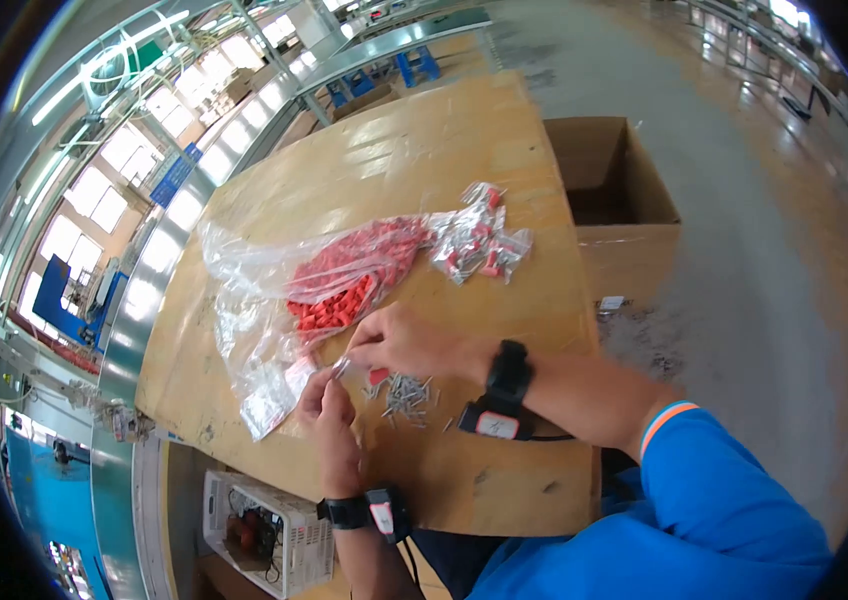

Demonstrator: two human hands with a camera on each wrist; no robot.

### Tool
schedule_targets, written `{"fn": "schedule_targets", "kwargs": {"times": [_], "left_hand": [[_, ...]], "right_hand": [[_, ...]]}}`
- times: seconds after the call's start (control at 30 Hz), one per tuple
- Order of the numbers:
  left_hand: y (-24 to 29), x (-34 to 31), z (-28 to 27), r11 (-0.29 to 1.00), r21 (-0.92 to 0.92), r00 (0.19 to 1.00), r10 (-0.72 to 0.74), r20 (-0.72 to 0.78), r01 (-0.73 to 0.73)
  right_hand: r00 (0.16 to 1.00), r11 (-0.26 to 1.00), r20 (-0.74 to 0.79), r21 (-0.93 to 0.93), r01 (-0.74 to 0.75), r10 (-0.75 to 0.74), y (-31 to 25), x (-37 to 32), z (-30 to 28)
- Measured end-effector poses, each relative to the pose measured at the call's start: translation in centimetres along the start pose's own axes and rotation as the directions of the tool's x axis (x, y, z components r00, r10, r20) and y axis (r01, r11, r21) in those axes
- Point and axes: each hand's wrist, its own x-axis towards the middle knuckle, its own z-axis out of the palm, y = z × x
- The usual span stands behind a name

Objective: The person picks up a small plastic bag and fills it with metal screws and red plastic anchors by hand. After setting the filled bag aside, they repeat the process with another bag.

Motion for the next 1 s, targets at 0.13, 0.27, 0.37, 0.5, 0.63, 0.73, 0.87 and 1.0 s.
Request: {"fn": "schedule_targets", "kwargs": {"times": [0.13,0.27,0.37,0.5,0.63,0.73,0.87,1.0], "left_hand": [[0.0,0.0,-0.5,0.992,-0.112,0.996,-0.056,0.071,0.063],[0.2,-0.1,-0.1,0.993,-0.114,0.996,-0.027,0.082,0.036],[0.2,-0.1,-0.2,0.994,-0.099,0.995,-0.027,0.099,0.037],[1.0,-0.2,0.0,0.993,-0.076,0.992,-0.079,0.096,0.086],[0.7,-0.2,-0.1,0.996,-0.047,0.996,-0.066,0.061,0.069],[-0.1,0.2,-0.4,0.992,-0.112,0.997,-0.061,0.038,0.065],[-0.2,0.2,-0.9,0.951,-0.300,0.993,-0.102,-0.058,0.080],[0.5,0.1,-0.7,0.926,-0.367,0.987,-0.129,-0.097,0.085]], "right_hand": [[0.993,0.999,0.114,0.046,-0.027,0.021,0.3,0.0,0.3],[0.989,1.000,0.146,0.003,-0.003,0.002,0.5,0.2,0.0],[0.990,0.999,0.139,0.015,-0.038,0.035,0.0,0.1,-0.1],[0.993,0.976,0.016,-0.179,0.121,-0.121,0.7,0.5,-0.7],[1.000,0.992,0.001,-0.124,0.010,-0.010,0.3,0.4,-1.3],[0.996,0.997,-0.079,-0.058,0.041,-0.045,0.0,0.4,-1.9],[0.970,0.993,-0.211,0.028,-0.113,0.116,-0.1,0.8,-4.6],[0.929,0.980,-0.370,-0.179,-0.092,0.019,-1.7,1.4,-6.6]]}}
